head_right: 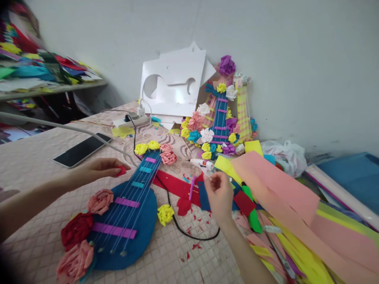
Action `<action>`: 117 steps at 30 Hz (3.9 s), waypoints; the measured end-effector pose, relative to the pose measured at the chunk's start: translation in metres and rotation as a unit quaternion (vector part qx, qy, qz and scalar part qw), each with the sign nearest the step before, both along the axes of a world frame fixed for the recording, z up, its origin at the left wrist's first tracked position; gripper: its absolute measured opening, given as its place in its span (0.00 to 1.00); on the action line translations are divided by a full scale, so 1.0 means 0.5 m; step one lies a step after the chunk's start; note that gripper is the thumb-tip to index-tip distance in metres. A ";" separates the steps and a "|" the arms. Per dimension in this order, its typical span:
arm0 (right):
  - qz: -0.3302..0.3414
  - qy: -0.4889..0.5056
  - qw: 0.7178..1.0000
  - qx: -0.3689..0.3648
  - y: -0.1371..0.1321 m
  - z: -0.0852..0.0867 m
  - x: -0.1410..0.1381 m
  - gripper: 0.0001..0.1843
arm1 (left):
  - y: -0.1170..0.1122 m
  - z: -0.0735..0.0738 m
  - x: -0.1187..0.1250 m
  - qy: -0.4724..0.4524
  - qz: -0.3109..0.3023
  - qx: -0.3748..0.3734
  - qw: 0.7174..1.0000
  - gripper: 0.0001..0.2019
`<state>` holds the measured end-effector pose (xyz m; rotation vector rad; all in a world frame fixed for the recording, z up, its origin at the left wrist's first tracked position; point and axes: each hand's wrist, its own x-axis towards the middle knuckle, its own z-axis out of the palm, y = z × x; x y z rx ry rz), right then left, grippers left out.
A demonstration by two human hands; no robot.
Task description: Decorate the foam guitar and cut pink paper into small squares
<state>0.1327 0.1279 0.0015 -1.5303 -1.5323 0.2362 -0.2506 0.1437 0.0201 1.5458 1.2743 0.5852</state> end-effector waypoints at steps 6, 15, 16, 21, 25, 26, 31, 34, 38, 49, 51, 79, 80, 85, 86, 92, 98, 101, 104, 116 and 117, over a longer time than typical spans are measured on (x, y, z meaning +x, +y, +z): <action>0.053 -0.217 0.973 -0.053 0.082 -0.035 0.080 0.20 | -0.019 0.016 -0.011 0.023 0.009 -0.008 1.000 0.15; 0.106 -0.120 0.983 -0.087 0.090 0.005 0.074 0.21 | -0.040 0.014 -0.028 0.032 0.011 -0.007 0.999 0.18; 0.117 -0.074 0.986 -0.095 0.081 0.018 0.076 0.22 | -0.041 0.014 -0.030 0.033 0.009 -0.005 0.999 0.18; 0.158 -0.014 0.960 -0.230 0.031 0.084 0.074 0.18 | -0.039 0.011 -0.034 0.026 -0.012 -0.023 0.999 0.16; 0.260 -0.053 0.938 -0.222 -0.004 0.118 0.026 0.17 | -0.034 0.004 -0.032 0.034 -0.030 -0.043 0.998 0.15; 0.300 -0.056 0.926 -0.224 -0.010 0.125 0.007 0.18 | -0.033 0.003 -0.030 0.039 -0.035 -0.043 0.998 0.15; 0.420 -0.072 0.875 -0.232 -0.027 0.152 -0.095 0.13 | -0.028 0.003 -0.025 0.069 -0.054 -0.033 0.996 0.14; 0.465 -0.075 0.855 -0.217 -0.023 0.159 -0.147 0.15 | -0.021 0.003 -0.025 0.080 -0.062 -0.017 0.995 0.14; 0.465 -0.120 0.855 -0.194 -0.005 0.153 -0.198 0.13 | -0.009 -0.004 -0.030 0.105 -0.067 0.010 0.992 0.14; 0.458 -0.203 0.847 -0.181 0.031 0.133 -0.272 0.08 | 0.000 -0.027 -0.040 0.076 -0.060 0.005 0.995 0.11; 0.455 -0.216 0.844 -0.185 0.034 0.134 -0.277 0.07 | 0.002 -0.030 -0.041 0.074 -0.056 0.009 0.996 0.12; 0.465 -0.217 0.834 -0.201 0.039 0.130 -0.288 0.08 | 0.014 -0.042 -0.033 0.041 -0.062 -0.007 0.997 0.12; 0.464 -0.224 0.833 -0.204 0.039 0.132 -0.286 0.08 | 0.015 -0.043 -0.033 0.042 -0.063 -0.008 0.997 0.12; 0.447 -0.254 0.829 -0.219 0.038 0.131 -0.285 0.09 | 0.018 -0.049 -0.034 0.033 -0.060 -0.016 0.998 0.13; 0.446 -0.254 0.830 -0.218 0.039 0.130 -0.286 0.09 | 0.019 -0.050 -0.034 0.031 -0.059 -0.017 0.998 0.14; 0.462 -0.195 0.836 -0.223 0.039 0.129 -0.272 0.10 | 0.019 -0.047 -0.029 0.013 -0.049 -0.027 0.998 0.13; 0.481 -0.128 0.838 -0.225 0.020 0.148 -0.246 0.13 | 0.025 -0.057 -0.016 0.000 -0.055 -0.019 0.998 0.11; 0.473 -0.114 0.844 -0.227 0.010 0.157 -0.236 0.14 | 0.031 -0.061 -0.013 0.015 -0.053 -0.006 0.998 0.11; 0.467 -0.101 0.848 -0.228 0.003 0.160 -0.227 0.15 | 0.032 -0.062 -0.010 0.026 -0.055 -0.004 0.998 0.12; 0.445 -0.089 0.856 -0.249 -0.013 0.158 -0.198 0.17 | 0.023 -0.060 0.006 0.063 -0.039 -0.002 0.997 0.16; 0.442 -0.090 0.856 -0.252 -0.015 0.159 -0.196 0.17 | 0.023 -0.061 0.007 0.067 -0.035 0.001 0.997 0.16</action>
